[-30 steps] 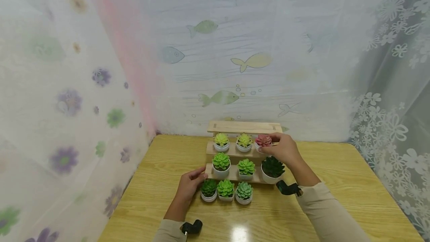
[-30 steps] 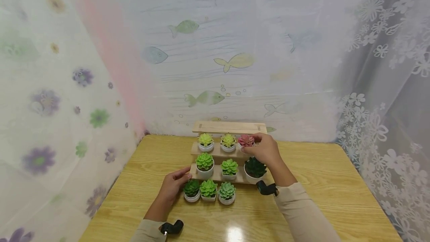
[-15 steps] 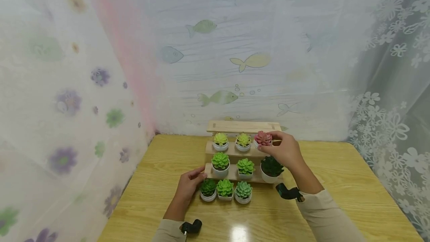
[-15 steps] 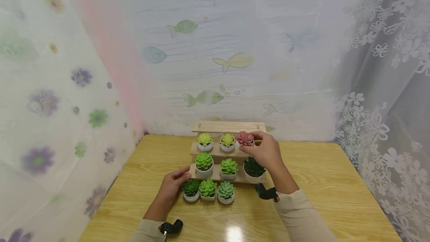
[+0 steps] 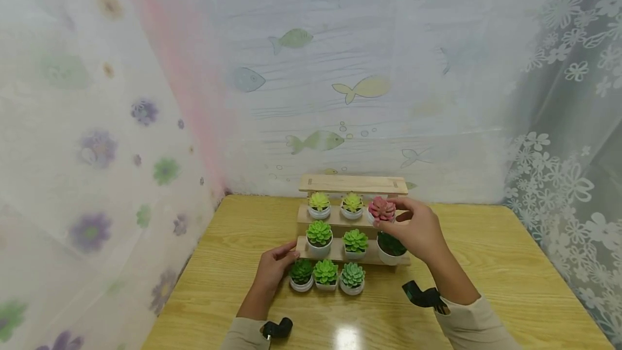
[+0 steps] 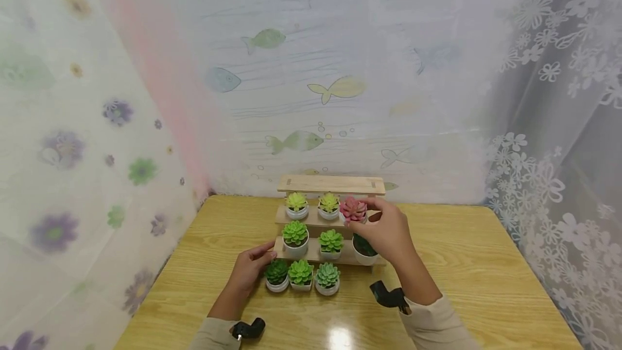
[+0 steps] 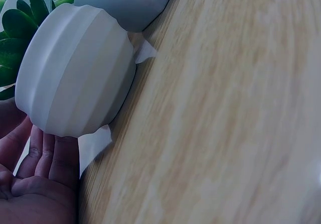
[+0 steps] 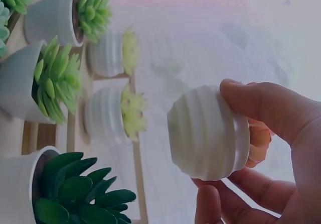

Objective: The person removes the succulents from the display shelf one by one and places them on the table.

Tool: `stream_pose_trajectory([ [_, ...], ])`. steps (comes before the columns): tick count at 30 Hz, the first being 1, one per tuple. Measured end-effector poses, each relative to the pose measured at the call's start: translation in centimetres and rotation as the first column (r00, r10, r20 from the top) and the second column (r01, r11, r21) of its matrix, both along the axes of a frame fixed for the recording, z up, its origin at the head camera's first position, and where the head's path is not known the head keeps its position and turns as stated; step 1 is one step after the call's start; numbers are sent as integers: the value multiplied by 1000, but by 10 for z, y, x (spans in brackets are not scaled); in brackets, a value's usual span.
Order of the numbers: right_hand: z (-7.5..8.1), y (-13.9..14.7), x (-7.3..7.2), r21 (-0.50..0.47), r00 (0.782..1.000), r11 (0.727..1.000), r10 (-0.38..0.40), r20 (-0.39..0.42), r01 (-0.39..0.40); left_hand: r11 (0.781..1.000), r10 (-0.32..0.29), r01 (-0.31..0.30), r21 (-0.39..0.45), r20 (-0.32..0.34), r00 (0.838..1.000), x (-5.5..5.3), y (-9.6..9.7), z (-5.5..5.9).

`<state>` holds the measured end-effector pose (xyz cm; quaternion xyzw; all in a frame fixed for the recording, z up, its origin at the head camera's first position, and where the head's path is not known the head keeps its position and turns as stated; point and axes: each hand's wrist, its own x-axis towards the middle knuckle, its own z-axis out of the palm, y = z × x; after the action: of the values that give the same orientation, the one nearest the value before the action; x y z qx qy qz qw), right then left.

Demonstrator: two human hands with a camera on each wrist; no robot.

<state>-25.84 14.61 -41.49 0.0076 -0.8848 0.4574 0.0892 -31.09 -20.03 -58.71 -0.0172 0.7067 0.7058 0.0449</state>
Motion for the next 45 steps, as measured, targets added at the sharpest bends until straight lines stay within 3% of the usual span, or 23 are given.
stream_pose_trajectory([
  [10,-3,-3,19,-13,1000,1000,10,-16,-10,999,0,0,-33,-7,1000,1,-1,1],
  [20,-11,-2,37,-59,999,998,23,35,-21,1000,-3,2,-29,-16,1000,0,0,2],
  [45,-41,3,60,-42,989,998,53,138,-48,1000,-20,20,-24,-9,1000,0,-1,1],
])
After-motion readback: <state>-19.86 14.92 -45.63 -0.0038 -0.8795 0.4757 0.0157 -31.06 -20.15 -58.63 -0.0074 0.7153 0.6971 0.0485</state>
